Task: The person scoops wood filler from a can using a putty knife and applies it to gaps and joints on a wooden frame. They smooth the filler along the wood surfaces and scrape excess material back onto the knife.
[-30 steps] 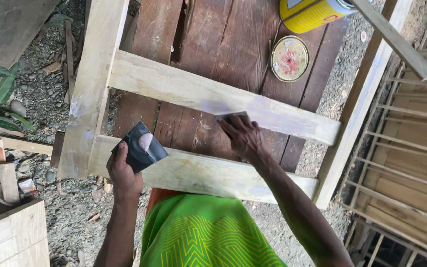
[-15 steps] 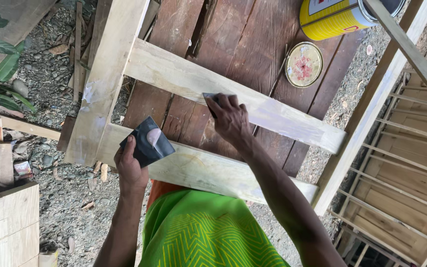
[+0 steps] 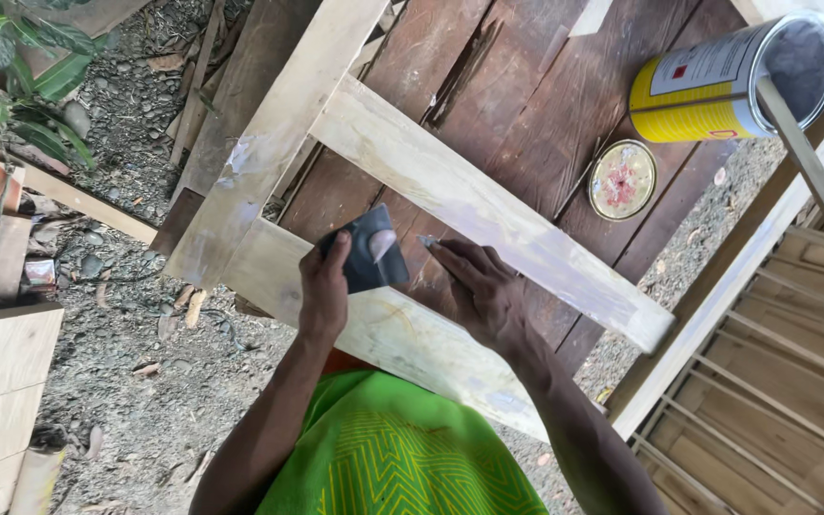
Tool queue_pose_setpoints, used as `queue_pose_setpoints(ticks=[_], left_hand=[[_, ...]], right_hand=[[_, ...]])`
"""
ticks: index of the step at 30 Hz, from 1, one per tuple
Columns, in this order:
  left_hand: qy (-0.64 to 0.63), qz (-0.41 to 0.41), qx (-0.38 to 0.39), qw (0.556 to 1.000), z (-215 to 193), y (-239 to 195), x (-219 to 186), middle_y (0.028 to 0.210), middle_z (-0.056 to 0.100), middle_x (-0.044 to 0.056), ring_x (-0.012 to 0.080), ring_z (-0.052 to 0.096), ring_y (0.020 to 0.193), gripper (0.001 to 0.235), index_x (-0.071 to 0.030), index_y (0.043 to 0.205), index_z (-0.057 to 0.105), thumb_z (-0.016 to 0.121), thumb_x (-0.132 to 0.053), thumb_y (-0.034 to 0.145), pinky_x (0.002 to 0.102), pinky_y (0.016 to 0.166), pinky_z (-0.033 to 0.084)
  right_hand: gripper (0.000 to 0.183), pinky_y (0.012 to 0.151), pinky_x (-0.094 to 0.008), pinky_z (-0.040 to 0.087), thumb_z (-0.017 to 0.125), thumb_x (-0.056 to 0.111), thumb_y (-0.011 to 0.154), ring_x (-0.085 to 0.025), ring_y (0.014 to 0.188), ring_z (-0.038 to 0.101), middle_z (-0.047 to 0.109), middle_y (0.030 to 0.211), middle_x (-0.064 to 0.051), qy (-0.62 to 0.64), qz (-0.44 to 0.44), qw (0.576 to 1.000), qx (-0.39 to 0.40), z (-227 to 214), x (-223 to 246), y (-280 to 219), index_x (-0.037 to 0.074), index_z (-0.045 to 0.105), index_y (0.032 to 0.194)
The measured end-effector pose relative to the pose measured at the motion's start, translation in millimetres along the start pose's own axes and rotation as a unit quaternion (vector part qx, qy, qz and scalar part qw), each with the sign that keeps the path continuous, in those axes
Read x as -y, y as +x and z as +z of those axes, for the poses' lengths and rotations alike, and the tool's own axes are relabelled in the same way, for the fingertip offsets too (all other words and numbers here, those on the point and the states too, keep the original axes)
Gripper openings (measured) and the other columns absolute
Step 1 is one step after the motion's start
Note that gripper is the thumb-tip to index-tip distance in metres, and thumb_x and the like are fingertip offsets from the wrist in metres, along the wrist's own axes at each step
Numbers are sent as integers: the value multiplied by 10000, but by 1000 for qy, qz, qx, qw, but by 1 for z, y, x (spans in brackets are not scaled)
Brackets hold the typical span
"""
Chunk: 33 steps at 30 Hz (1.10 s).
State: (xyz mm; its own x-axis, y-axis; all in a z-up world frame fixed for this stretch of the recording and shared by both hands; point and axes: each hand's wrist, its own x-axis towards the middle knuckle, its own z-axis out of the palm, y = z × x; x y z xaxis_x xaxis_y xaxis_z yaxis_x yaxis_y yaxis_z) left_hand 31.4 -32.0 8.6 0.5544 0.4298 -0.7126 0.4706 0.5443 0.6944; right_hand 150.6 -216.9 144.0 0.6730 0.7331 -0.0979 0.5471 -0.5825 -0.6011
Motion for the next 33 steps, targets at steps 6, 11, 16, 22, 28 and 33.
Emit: queue_pose_setpoints(ticks=[6,11,16,22,28,33], left_hand=[[7,83,91,992,28,-14,-32,737,598,-11,77,457,645,337,-9,1039,747,593,-309,1037,287,546,398],[42,187,107,976,37,-23,-50,756,678,46,80,557,686,301,14,1060,720,575,-249,1048,282,610,492],[-16,236,56,970,33,-7,-49,892,723,35,100,648,775,330,12,1136,713,551,-267,1064,275,676,539],[-129,148,-160,967,-49,24,-45,867,690,48,130,629,690,417,41,1007,733,628,-363,998,293,580,512],[-163,208,-174,949,-88,16,-29,1054,728,65,118,664,910,365,29,1116,720,626,-318,1054,265,814,532],[-144,150,-188,960,-94,4,-4,1062,717,63,108,646,932,356,30,1111,718,605,-305,1068,253,841,522]], right_hand=[[446,923,-405,564,754,109,858,-305,1139,659,667,1306,-84,-105,-104,989,-5,-15,20,13,132,692,1299],[417,908,-417,563,794,213,839,-304,1151,652,659,1292,-87,-110,-144,983,9,-14,27,23,127,709,1238],[345,859,-411,566,788,229,870,-286,1118,658,671,1229,-60,-101,-201,972,65,-5,28,33,159,719,1201],[419,818,-404,580,556,20,961,-296,1084,668,689,1273,-68,-87,-11,993,73,19,-15,67,167,687,1331],[441,806,-508,542,577,88,903,-348,1046,644,690,1184,-92,-143,122,980,67,76,-39,132,206,678,1316],[460,773,-503,557,630,113,902,-333,1048,629,666,1189,-86,-172,117,976,62,110,-21,136,186,649,1356]])
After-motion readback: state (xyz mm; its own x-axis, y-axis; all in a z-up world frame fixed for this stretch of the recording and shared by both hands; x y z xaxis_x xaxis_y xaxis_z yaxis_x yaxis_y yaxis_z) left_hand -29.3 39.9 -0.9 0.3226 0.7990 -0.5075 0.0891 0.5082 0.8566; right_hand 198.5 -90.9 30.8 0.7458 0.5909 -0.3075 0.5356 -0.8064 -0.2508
